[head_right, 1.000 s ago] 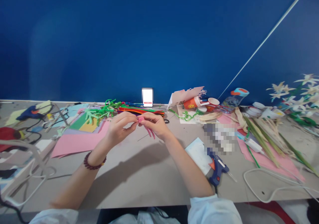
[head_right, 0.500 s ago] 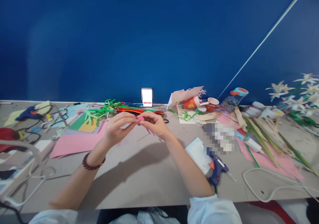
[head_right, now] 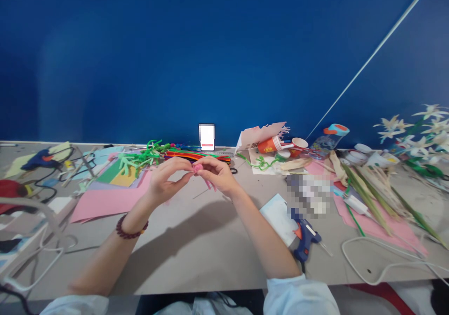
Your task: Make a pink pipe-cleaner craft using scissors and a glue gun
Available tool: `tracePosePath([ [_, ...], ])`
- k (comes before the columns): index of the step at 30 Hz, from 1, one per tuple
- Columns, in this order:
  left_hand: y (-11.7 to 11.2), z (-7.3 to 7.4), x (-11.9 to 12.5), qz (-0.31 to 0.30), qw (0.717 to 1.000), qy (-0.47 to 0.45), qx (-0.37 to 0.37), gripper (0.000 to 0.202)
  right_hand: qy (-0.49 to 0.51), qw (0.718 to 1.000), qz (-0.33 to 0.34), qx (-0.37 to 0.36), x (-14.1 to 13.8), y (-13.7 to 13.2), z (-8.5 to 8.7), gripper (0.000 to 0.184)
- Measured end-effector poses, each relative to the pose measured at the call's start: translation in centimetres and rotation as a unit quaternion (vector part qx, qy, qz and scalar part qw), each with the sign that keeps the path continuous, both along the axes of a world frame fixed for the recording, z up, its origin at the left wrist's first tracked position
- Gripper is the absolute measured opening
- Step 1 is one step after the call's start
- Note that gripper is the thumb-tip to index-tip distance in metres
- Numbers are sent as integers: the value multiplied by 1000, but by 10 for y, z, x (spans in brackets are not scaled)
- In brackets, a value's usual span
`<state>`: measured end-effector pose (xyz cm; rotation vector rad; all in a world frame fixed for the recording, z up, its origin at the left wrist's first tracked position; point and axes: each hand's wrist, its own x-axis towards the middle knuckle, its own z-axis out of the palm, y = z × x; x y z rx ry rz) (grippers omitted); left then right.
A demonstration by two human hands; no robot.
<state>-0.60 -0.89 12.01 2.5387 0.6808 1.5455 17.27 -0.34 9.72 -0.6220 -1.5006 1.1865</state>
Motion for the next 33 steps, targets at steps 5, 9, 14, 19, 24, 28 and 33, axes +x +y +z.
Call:
tracePosePath([
  [5, -2, 0, 2, -2, 990, -55, -127, 20, -19, 999, -33, 30, -1, -2, 3, 21],
  [9, -2, -3, 10, 6, 977, -99, -188, 18, -45, 988, -97, 114, -3, -3, 4, 17],
  [14, -10, -3, 19, 43, 962, -137, -231, 19, -98, 960, -184, 185, -3, -3, 5, 15],
  [19, -15, -4, 22, 82, 961, -142, -223, 20, -131, 939, -213, 237, -3, -3, 3, 16],
  [24, -11, -14, 23, 81, 947, -187, -250, 19, -169, 928, -211, 258, -5, -4, -6, 22],
  [28, -8, -18, 25, 44, 901, -245, -355, 22, -177, 928, -226, 236, -7, -5, -12, 34],
  [33, -5, -11, 25, 4, 847, -304, -435, 25, -167, 937, -216, 215, -7, -7, -8, 34],
])
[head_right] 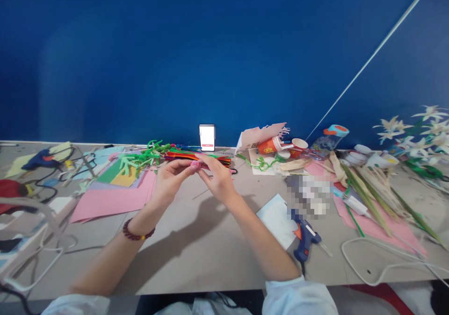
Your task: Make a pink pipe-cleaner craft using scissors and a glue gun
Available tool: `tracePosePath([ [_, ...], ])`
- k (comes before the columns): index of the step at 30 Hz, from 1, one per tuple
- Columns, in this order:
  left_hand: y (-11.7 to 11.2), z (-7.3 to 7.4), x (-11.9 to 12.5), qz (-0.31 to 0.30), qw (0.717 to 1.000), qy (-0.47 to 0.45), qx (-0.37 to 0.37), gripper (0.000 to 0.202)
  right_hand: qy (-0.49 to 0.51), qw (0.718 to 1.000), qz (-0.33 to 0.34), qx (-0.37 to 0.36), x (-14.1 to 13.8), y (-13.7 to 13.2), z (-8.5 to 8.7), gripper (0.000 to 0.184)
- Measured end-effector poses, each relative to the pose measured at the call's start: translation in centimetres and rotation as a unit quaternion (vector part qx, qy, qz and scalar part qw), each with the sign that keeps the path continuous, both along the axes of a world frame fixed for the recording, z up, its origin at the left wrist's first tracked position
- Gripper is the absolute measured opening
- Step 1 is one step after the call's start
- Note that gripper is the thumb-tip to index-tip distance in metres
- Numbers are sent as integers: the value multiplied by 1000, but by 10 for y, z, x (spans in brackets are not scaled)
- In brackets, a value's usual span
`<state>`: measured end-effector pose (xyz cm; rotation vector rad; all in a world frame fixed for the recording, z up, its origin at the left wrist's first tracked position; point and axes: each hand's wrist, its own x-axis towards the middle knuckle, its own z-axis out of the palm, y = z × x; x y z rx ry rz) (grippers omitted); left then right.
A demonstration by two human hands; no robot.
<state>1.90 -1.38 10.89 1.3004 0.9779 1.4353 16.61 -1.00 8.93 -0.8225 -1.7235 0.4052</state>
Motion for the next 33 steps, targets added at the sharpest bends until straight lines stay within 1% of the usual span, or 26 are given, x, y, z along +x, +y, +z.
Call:
tracePosePath([
  [3, 3, 4, -3, -7, 1000, -14, -8, 24, 25, 999, 24, -37, 0, -1, 5, 32],
  [6, 7, 3, -6, -7, 1000, -25, -8, 22, 34, 998, 2, -48, 0, -1, 9, 24],
  [9, 10, -1, -8, -8, 999, -31, -7, 20, 10, 999, -28, -28, 0, -1, 11, 16],
  [12, 12, -2, -10, -30, 999, -20, -12, 19, -4, 999, -40, -3, 1, 0, 10, 12],
  [16, 12, 0, -14, -59, 998, -3, -13, 20, -8, 999, -37, 33, 1, 0, 9, 14],
  [25, 14, -1, -17, -84, 996, -1, -18, 24, -34, 995, -62, 72, -1, -1, 4, 15],
  [27, 14, -1, -16, -77, 997, -4, -17, 24, -33, 996, -57, 65, -2, -1, 5, 15],
  [30, 14, 0, -16, -60, 998, -1, -23, 23, -51, 997, -53, 32, -3, -3, 9, 15],
  [33, 14, 1, -15, -57, 997, 3, -42, 22, -102, 991, -83, -6, 5, -15, 17, 22],
])
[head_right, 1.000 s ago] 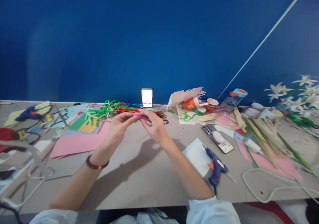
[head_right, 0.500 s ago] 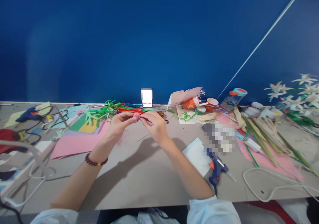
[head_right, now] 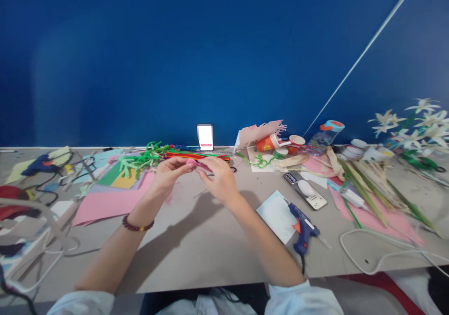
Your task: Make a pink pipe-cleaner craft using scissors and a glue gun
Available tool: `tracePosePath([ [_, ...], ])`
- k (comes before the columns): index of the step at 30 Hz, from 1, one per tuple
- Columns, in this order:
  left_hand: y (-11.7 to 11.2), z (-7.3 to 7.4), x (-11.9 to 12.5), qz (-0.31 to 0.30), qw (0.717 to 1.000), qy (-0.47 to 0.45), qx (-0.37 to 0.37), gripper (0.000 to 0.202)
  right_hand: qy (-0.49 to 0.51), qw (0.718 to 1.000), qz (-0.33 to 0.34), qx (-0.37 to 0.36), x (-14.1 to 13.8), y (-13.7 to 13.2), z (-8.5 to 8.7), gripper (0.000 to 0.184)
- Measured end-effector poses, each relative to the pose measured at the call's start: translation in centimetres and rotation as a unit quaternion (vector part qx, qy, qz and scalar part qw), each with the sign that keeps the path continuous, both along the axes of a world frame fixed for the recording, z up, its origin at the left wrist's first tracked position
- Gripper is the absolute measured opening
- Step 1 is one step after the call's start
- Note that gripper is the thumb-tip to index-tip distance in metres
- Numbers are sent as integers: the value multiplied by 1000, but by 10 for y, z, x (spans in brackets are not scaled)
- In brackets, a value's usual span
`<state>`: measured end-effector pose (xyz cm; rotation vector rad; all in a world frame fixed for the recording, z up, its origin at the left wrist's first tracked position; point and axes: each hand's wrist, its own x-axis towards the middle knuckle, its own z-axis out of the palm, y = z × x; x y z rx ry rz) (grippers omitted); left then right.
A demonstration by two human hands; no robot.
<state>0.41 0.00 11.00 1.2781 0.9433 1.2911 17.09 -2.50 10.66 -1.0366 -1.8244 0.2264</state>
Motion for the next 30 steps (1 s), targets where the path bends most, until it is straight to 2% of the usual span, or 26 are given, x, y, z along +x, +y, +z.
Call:
tracePosePath([
  [3, 1, 1, 0, 3, 1000, -2, -16, 22, -75, 995, -55, -44, 21, -32, 2, 33],
  [5, 1, 1, -1, 8, 1000, -6, -24, 23, -112, 986, -99, -76, 43, -63, -9, 31],
  [8, 2, 2, -3, 7, 1000, -10, -27, 23, -119, 965, -227, -62, 87, -117, -45, 24],
  [11, 2, 3, -4, 5, 1000, -4, -18, 23, -150, 918, -363, -55, 132, -165, -92, 35],
  [14, 1, 4, -3, 9, 1000, 1, -20, 24, -192, 895, -395, -72, 161, -195, -129, 50],
  [16, -1, 5, -1, 8, 1000, -1, -24, 24, -206, 884, -410, -91, 166, -205, -143, 51],
  [18, -2, 5, 0, 5, 1000, -2, -23, 23, -202, 884, -414, -82, 164, -208, -149, 50],
  [20, -3, 5, 1, 1, 1000, -1, -19, 23, -182, 881, -434, -53, 158, -208, -151, 48],
  [24, -4, 4, 2, -6, 1000, -5, -7, 21, -136, 858, -496, 2, 151, -205, -151, 45],
  [30, -6, 6, 4, -11, 1000, -3, -10, 22, -177, 864, -470, 29, 159, -205, -152, 41],
])
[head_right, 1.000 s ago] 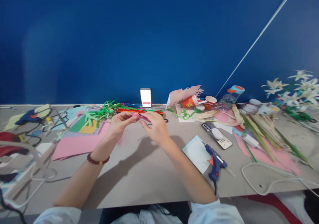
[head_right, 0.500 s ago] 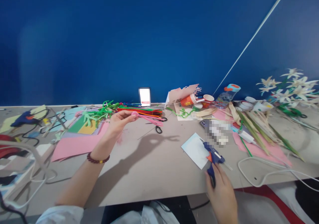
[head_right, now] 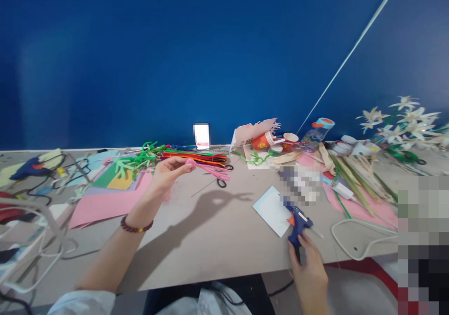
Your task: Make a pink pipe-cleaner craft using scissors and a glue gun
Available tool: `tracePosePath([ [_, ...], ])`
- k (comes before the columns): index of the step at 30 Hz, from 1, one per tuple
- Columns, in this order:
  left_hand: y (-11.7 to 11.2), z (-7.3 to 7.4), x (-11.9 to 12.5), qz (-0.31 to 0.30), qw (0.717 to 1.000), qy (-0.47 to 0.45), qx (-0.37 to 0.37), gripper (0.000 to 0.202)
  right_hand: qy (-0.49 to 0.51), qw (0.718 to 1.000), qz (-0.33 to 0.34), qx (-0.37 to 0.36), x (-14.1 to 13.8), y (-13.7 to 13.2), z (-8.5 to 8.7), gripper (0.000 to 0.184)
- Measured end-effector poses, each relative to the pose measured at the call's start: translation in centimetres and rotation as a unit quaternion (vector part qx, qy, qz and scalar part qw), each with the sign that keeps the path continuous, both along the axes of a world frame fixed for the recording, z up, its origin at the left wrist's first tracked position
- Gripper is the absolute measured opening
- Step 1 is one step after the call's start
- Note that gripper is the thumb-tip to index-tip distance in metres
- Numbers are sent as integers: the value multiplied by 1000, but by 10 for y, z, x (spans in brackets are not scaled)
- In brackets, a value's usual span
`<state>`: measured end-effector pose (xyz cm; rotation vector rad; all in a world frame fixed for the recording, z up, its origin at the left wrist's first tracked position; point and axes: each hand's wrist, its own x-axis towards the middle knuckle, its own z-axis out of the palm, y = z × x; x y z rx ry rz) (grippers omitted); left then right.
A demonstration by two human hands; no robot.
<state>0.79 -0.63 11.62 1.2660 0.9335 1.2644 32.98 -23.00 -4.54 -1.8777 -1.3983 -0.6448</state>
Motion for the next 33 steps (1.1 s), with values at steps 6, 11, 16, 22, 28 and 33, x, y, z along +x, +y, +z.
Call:
tracePosePath([
  [6, 0, 2, 0, 4, 1000, -7, -11, 21, -7, 999, 4, -33, 0, -2, 2, 42],
  [11, 0, 2, -1, 0, 1000, -4, -10, 19, 35, 995, 17, -87, 4, 0, 5, 46],
  [16, -2, 2, -2, 2, 1000, 2, -3, 23, 24, 998, -37, -33, -14, 17, 32, 43],
  [22, -10, 6, 2, -12, 1000, 4, 5, 28, 121, 969, 214, -14, -75, 76, 108, 23],
  [28, -16, 12, 3, -34, 999, 1, 24, 25, 232, 855, 450, -109, -131, 144, 179, 25],
  [33, -14, 13, 0, -40, 999, -5, 37, 24, 359, 740, 534, -197, -148, 188, 192, 22],
])
